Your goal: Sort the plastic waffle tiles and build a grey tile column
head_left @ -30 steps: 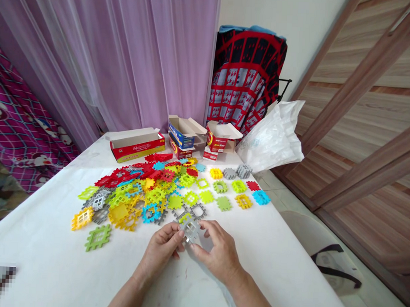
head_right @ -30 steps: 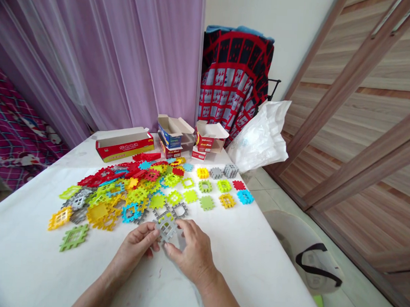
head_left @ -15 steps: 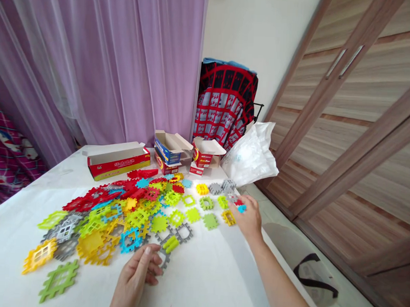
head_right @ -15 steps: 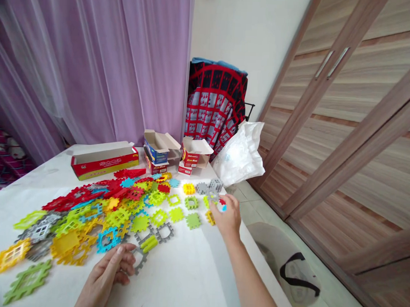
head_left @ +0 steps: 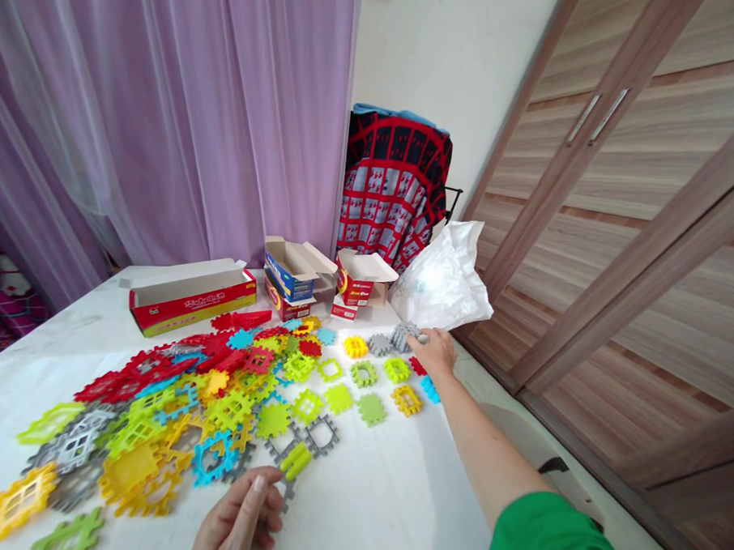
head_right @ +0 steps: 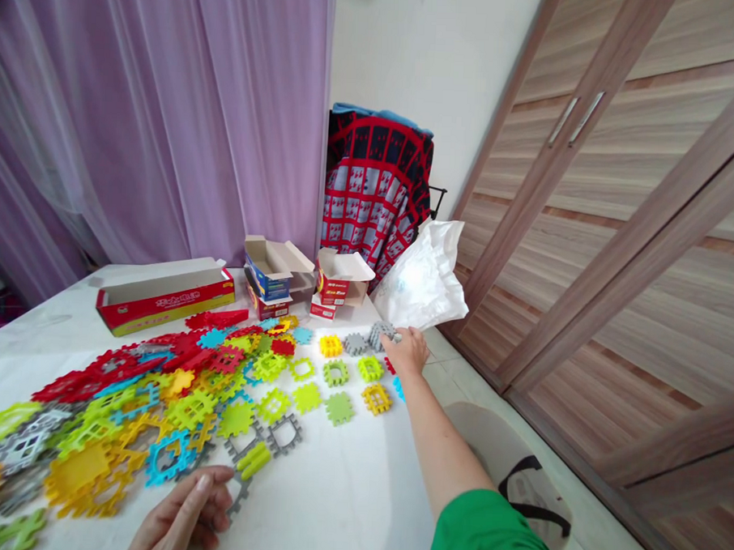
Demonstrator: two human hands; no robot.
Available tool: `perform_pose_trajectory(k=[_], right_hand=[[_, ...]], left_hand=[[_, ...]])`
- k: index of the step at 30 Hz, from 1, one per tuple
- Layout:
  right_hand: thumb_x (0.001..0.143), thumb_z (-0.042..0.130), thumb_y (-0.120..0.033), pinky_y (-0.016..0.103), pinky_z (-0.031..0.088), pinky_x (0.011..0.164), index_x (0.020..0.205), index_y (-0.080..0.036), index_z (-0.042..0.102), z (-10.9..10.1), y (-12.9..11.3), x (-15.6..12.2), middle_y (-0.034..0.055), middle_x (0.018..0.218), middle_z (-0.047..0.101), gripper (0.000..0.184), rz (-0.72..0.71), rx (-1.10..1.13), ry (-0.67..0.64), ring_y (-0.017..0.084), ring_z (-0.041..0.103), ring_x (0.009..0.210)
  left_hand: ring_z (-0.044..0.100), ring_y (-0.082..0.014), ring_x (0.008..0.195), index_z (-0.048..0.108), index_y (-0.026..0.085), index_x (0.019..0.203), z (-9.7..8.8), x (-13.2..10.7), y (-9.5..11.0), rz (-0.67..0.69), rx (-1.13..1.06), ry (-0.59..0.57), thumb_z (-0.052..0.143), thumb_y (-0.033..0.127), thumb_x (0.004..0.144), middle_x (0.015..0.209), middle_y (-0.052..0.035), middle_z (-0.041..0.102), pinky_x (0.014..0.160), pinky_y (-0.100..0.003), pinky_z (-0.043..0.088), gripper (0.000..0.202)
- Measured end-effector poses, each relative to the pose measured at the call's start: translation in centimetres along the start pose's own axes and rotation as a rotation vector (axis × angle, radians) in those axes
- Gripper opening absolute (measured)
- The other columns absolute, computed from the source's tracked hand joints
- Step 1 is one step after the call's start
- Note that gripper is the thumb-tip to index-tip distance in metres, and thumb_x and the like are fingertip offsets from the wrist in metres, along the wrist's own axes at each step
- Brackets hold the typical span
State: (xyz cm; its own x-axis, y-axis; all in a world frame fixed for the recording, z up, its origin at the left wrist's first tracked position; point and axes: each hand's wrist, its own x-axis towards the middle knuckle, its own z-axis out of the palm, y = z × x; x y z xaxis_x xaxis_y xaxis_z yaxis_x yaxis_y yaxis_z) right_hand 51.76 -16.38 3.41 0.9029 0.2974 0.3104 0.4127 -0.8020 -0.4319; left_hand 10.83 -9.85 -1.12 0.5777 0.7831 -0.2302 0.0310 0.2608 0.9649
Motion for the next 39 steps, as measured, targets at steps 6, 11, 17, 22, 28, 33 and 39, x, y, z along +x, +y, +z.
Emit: perform_pose_trajectory(k=[6,11,17,22,28,33,39], right_hand=[[0.078,0.064,-0.051,0.043,0.042,0.099,0.114,-0.024,0.071,0.3,0.4,0.8,0.0131,0.134,0.056,0.046,-0.019,-0.032,-0.06,0.031,0.052,0.122],[0.079,0.062,-0.051,0.041,0.043,0.096,0.113,-0.024,0.071,0.4,0.5,1.1,0.012,0.129,0.06,0.045,-0.031,-0.044,-0.078,0.03,0.055,0.118],[0.078,0.061,-0.053,0.04,0.044,0.094,0.114,-0.023,0.071,0.6,0.5,1.1,0.0121,0.126,0.062,0.047,-0.03,-0.058,-0.091,0.03,0.057,0.115],[0.078,0.06,-0.053,0.04,0.045,0.093,0.115,-0.025,0.07,0.7,0.6,1.1,0.0114,0.125,0.063,0.048,-0.025,-0.065,-0.092,0.03,0.058,0.114],[0.077,0.061,-0.053,0.038,0.045,0.092,0.114,-0.025,0.07,0.7,0.7,1.2,0.0105,0.124,0.064,0.047,-0.044,-0.063,-0.082,0.029,0.058,0.115],[0.075,0.064,-0.052,0.038,0.046,0.092,0.111,-0.023,0.071,0.6,0.7,1.5,0.011,0.122,0.065,0.046,-0.055,-0.048,-0.069,0.029,0.059,0.114],[0.079,0.061,-0.049,0.036,0.046,0.092,0.112,-0.021,0.071,0.0,0.3,1.0,0.0121,0.118,0.066,0.045,-0.067,0.0,-0.009,0.028,0.059,0.111]], left_hand=[[0.061,-0.0185,0.061,0.074,0.019,0.092,0.0,0.0,0.1,-0.001,0.001,-0.005,0.062,0.076,0.067,0.07,-0.0049,0.067,0.051,-0.028,0.05,0.064],[0.061,-0.0185,0.061,0.074,0.019,0.091,0.1,-0.3,0.2,0.016,0.006,0.001,0.062,0.075,0.069,0.07,-0.0051,0.068,0.051,-0.028,0.05,0.061],[0.061,-0.0178,0.061,0.074,0.019,0.091,0.0,-0.3,0.1,0.015,0.019,-0.009,0.061,0.076,0.069,0.07,-0.0047,0.068,0.052,-0.027,0.05,0.062],[0.061,-0.0181,0.062,0.074,0.019,0.092,0.0,-0.2,0.2,0.009,0.028,-0.008,0.06,0.077,0.068,0.071,-0.0046,0.067,0.053,-0.028,0.05,0.063],[0.061,-0.0185,0.063,0.073,0.019,0.092,0.2,-0.4,0.5,-0.009,0.041,-0.005,0.061,0.078,0.066,0.072,-0.0041,0.068,0.054,-0.028,0.051,0.066],[0.061,-0.0183,0.062,0.073,0.019,0.091,0.3,-0.6,0.8,-0.015,0.041,0.007,0.062,0.079,0.064,0.071,-0.0039,0.067,0.054,-0.027,0.05,0.067],[0.06,-0.0181,0.061,0.074,0.018,0.089,0.5,-0.6,0.9,-0.014,0.03,0.012,0.063,0.079,0.063,0.07,-0.0047,0.067,0.053,-0.027,0.05,0.067]])
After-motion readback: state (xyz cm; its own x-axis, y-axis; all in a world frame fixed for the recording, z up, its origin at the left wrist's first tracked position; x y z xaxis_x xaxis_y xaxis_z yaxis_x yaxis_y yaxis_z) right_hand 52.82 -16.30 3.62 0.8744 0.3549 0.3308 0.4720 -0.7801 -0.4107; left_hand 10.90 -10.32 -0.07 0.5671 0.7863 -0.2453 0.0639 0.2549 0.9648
